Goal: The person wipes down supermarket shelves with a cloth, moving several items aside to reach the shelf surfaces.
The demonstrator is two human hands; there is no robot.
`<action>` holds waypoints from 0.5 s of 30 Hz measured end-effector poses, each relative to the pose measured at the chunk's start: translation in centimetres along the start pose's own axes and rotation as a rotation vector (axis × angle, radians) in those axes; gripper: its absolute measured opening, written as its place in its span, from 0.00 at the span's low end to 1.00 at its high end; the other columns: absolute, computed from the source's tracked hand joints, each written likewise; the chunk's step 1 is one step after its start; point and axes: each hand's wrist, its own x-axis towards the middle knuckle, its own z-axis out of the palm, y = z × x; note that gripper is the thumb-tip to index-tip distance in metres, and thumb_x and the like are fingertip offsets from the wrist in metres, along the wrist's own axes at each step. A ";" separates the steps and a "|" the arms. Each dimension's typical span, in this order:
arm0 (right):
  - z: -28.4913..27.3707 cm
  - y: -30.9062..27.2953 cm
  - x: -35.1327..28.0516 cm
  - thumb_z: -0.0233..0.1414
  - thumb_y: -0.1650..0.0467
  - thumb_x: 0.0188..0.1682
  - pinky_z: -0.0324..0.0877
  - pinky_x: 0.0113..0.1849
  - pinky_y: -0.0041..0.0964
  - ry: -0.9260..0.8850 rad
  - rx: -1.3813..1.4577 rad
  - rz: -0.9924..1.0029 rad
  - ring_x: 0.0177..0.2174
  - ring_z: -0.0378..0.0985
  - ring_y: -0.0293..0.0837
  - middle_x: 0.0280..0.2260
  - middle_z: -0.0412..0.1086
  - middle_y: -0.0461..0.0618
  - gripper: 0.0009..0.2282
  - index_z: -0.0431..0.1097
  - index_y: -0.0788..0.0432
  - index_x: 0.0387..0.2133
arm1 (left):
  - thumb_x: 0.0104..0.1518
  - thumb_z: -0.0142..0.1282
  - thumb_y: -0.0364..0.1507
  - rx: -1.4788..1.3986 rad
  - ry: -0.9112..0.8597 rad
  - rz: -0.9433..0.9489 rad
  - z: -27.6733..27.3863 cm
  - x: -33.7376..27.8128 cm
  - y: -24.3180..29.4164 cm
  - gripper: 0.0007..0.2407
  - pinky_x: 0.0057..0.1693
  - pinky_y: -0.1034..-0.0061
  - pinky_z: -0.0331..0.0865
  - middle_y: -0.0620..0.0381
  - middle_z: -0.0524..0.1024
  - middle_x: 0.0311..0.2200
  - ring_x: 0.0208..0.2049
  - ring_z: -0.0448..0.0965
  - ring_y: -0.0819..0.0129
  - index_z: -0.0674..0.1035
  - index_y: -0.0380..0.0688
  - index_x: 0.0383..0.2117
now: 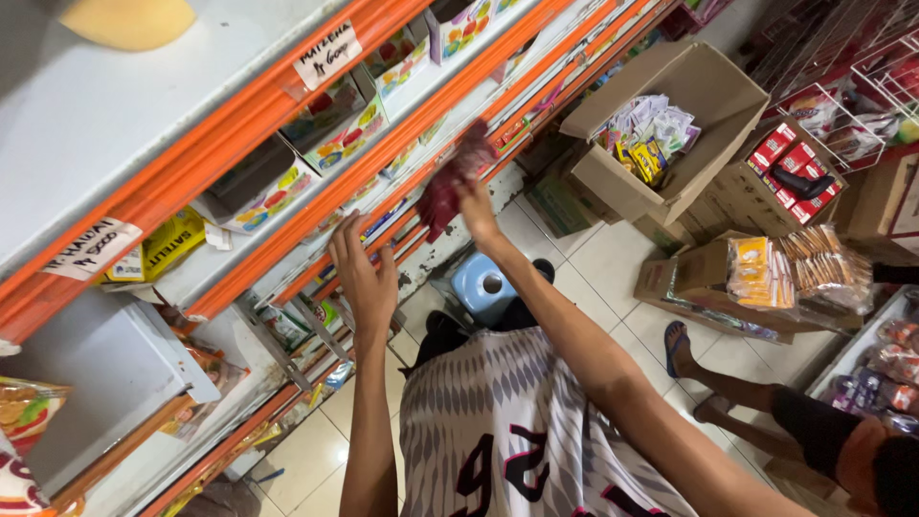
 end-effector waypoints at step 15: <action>4.6 -10.0 -7.7 0.49 0.68 0.58 0.67 0.51 0.36 0.129 0.026 0.064 0.47 0.72 0.38 0.47 0.73 0.45 0.15 0.68 0.63 0.54 | 0.58 0.54 0.23 0.092 0.020 0.011 0.9 0.8 2.2 0.19 0.66 0.46 0.54 0.43 0.60 0.61 0.66 0.56 0.40 0.68 0.37 0.58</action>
